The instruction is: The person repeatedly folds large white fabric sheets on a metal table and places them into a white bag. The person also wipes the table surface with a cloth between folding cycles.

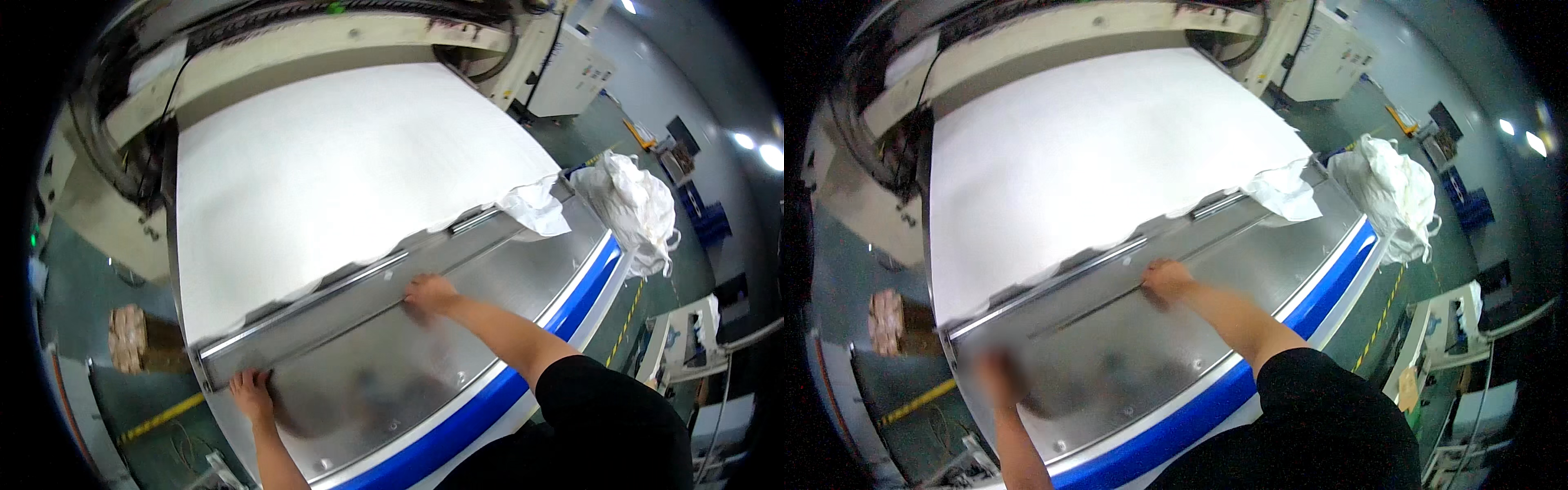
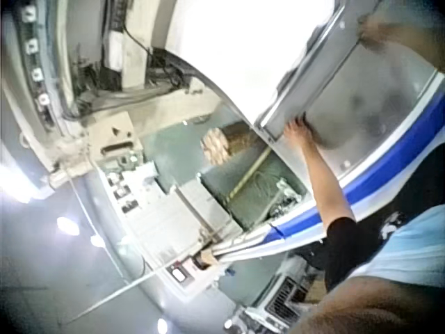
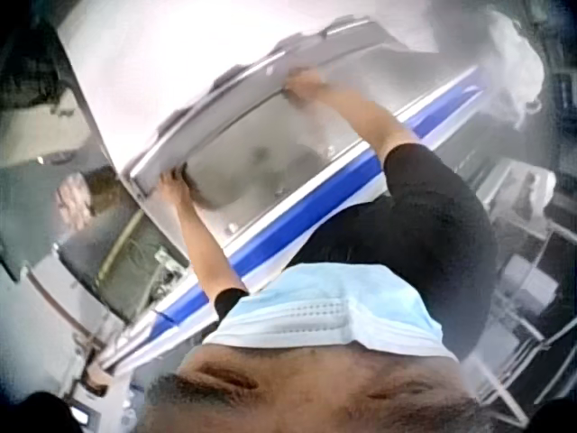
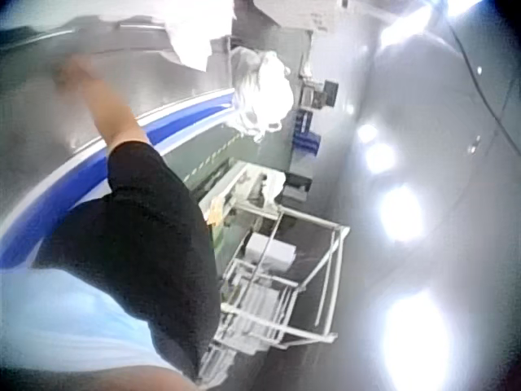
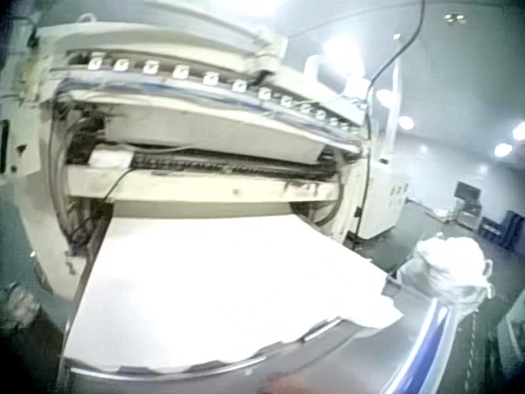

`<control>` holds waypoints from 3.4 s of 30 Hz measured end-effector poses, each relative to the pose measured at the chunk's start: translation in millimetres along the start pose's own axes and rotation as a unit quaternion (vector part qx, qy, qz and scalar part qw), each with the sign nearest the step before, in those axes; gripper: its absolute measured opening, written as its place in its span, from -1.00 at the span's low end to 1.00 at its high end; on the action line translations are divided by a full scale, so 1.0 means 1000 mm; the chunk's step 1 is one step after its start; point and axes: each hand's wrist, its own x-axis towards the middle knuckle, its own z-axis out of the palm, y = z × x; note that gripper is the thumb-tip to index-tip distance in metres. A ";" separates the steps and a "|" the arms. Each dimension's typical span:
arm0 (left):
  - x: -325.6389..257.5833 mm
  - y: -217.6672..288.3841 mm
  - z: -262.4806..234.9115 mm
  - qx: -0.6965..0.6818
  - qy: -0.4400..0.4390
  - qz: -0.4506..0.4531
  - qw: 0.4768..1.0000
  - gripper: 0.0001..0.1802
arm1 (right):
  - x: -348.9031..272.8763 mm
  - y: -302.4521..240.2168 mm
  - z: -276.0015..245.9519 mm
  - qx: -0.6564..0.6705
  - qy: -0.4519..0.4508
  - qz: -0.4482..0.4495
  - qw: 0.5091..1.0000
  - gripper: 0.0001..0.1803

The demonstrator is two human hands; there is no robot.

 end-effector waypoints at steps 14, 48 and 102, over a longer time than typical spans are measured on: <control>-0.008 0.097 -0.013 -0.006 -0.005 0.021 1.000 -0.67 | -0.046 0.036 -0.005 0.069 0.240 0.025 0.968 -0.67; -0.045 0.071 -0.007 -0.075 0.015 -0.125 0.989 -0.54 | 0.211 -0.341 -0.092 0.300 -0.003 -0.303 0.905 -0.80; 0.036 -0.025 -0.040 0.132 0.159 -0.046 0.977 -0.62 | 0.250 -0.358 -0.076 0.276 0.011 -0.256 0.926 -0.77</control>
